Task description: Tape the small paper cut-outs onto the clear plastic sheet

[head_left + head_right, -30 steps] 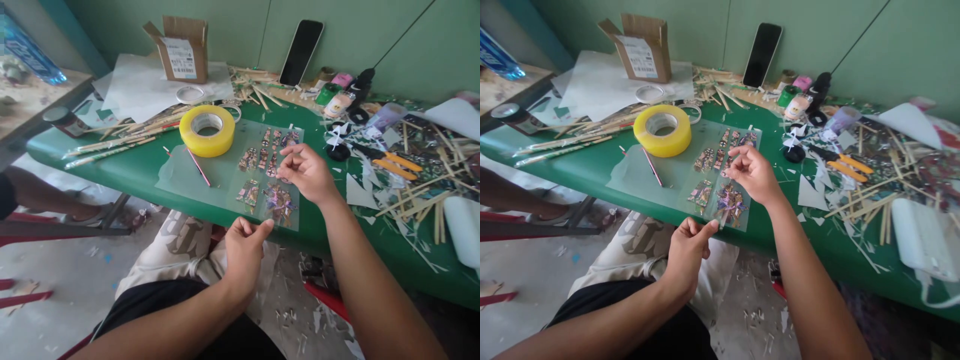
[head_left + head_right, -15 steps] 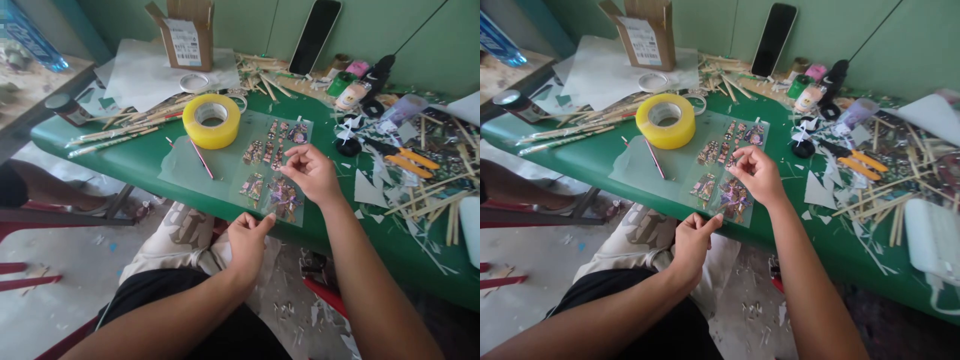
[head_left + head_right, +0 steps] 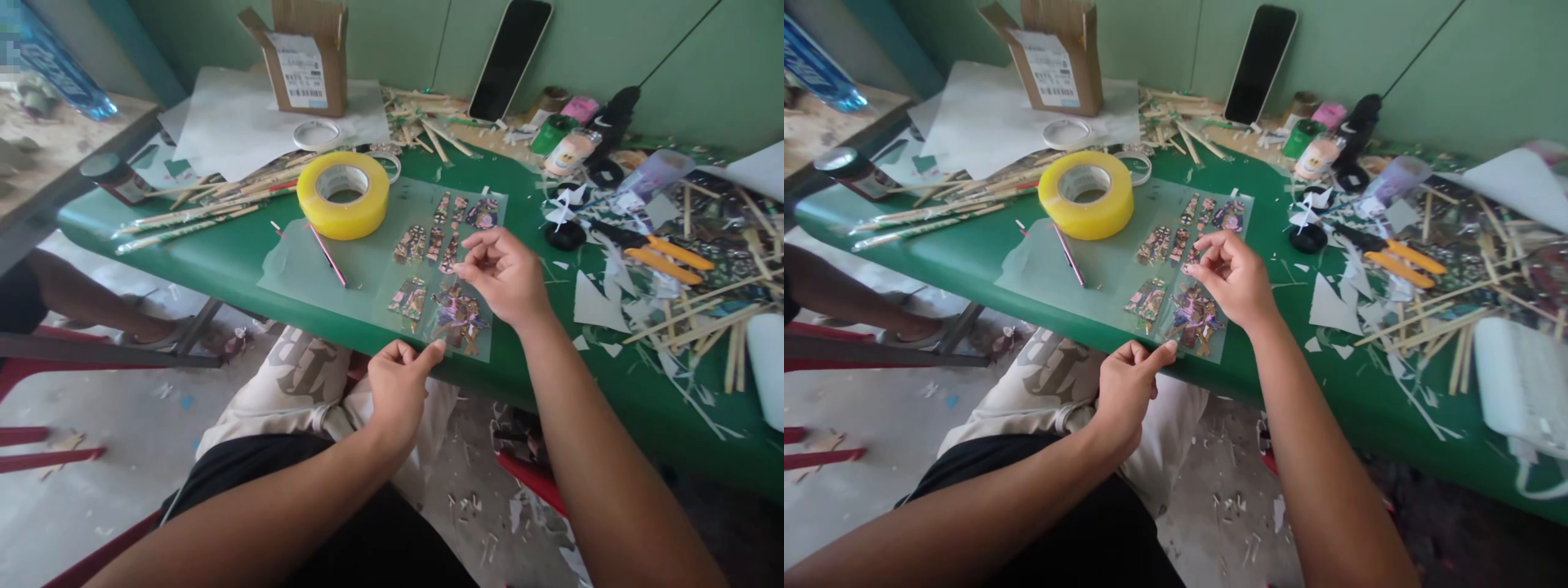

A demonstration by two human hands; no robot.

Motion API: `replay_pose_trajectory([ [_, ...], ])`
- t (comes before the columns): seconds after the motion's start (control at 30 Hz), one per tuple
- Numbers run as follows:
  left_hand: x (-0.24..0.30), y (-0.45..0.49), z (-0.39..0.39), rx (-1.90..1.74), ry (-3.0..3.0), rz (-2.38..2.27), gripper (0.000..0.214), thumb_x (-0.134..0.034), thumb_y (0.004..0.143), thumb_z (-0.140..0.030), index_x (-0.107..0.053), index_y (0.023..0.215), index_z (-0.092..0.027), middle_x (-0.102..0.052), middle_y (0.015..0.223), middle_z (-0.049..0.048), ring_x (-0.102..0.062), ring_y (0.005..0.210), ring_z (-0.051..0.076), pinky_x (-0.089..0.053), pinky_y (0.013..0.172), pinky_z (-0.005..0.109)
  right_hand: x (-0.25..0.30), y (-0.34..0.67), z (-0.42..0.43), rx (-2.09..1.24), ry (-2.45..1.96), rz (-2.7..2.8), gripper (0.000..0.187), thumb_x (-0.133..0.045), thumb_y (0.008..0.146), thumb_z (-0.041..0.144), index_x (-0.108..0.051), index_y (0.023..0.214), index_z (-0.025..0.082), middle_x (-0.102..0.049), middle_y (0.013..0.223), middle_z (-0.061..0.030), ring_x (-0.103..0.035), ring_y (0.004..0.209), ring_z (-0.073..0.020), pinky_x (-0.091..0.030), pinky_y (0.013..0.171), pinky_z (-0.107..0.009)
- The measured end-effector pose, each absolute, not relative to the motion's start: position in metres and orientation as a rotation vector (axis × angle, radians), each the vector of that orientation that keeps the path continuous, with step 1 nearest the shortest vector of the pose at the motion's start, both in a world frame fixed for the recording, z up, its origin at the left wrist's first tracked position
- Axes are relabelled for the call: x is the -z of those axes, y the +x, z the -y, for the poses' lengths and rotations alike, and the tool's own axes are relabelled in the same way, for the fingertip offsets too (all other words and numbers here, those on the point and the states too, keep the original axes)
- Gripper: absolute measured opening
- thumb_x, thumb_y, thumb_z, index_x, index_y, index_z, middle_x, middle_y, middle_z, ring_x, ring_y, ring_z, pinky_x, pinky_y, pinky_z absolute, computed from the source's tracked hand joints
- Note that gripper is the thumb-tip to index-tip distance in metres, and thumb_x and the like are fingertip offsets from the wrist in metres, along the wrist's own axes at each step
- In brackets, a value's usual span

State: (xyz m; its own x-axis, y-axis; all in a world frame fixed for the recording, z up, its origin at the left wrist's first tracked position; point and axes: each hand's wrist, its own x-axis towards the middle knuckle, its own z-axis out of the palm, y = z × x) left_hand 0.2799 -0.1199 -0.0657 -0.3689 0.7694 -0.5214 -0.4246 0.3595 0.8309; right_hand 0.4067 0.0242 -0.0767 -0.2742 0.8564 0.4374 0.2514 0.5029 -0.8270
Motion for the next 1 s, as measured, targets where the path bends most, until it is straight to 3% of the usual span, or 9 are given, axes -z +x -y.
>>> replay_pose_trajectory([
  [0.2,0.070,0.274,0.131,-1.206,0.423,-1.451,0.046,-0.066,0.076,-0.042,-0.031,0.054,-0.022,-0.038,0.042,-0.0074,-0.034,0.040,0.006,-0.028,0.043,0.019,0.077,0.405,-0.027,-0.798,-0.926,1.800,0.023,-0.071,0.076,0.027,-0.058,0.094,0.023,-0.054,0.066,0.0049,-0.052,0.058,-0.0112,-0.044,0.053,-0.025],
  [0.33,0.062,0.247,0.143,-1.069,0.897,-1.360,0.037,-0.054,0.087,-0.045,-0.041,0.062,-0.021,-0.043,0.049,-0.0058,-0.036,0.042,0.008,-0.030,0.043,0.022,0.075,0.406,-0.029,-0.814,-0.913,1.808,0.023,-0.071,0.076,0.026,-0.057,0.094,0.023,-0.054,0.067,0.0055,-0.053,0.058,-0.0108,-0.046,0.055,-0.025],
  [0.47,0.050,0.208,0.125,-1.075,2.068,-1.320,0.007,-0.056,0.089,-0.022,-0.059,0.084,-0.020,-0.066,0.077,0.0016,-0.056,0.070,0.015,-0.042,0.067,0.029,0.072,0.406,-0.028,-0.844,-0.901,1.812,0.021,-0.069,0.078,0.025,-0.057,0.096,0.022,-0.054,0.067,0.0055,-0.053,0.059,-0.0104,-0.046,0.056,-0.025],
  [0.57,0.051,0.193,0.103,-0.903,2.574,-1.278,0.019,-0.056,0.089,-0.013,-0.062,0.104,-0.022,-0.072,0.104,0.0035,-0.060,0.090,0.019,-0.042,0.077,0.034,0.069,0.406,-0.026,-0.863,-0.899,1.811,0.020,-0.068,0.080,0.026,-0.057,0.097,0.022,-0.053,0.067,0.0054,-0.052,0.058,-0.0097,-0.044,0.055,-0.024],
  [1.0,0.057,0.210,0.074,-0.908,2.557,-1.403,0.022,-0.059,0.091,-0.030,-0.063,0.111,-0.020,-0.067,0.103,0.0068,-0.061,0.088,0.022,-0.044,0.072,0.036,0.060,0.408,-0.019,-0.900,-0.945,1.821,0.023,-0.068,0.084,0.033,-0.057,0.101,0.022,-0.055,0.070,0.0045,-0.053,0.060,-0.0093,-0.043,0.054,-0.023],
])
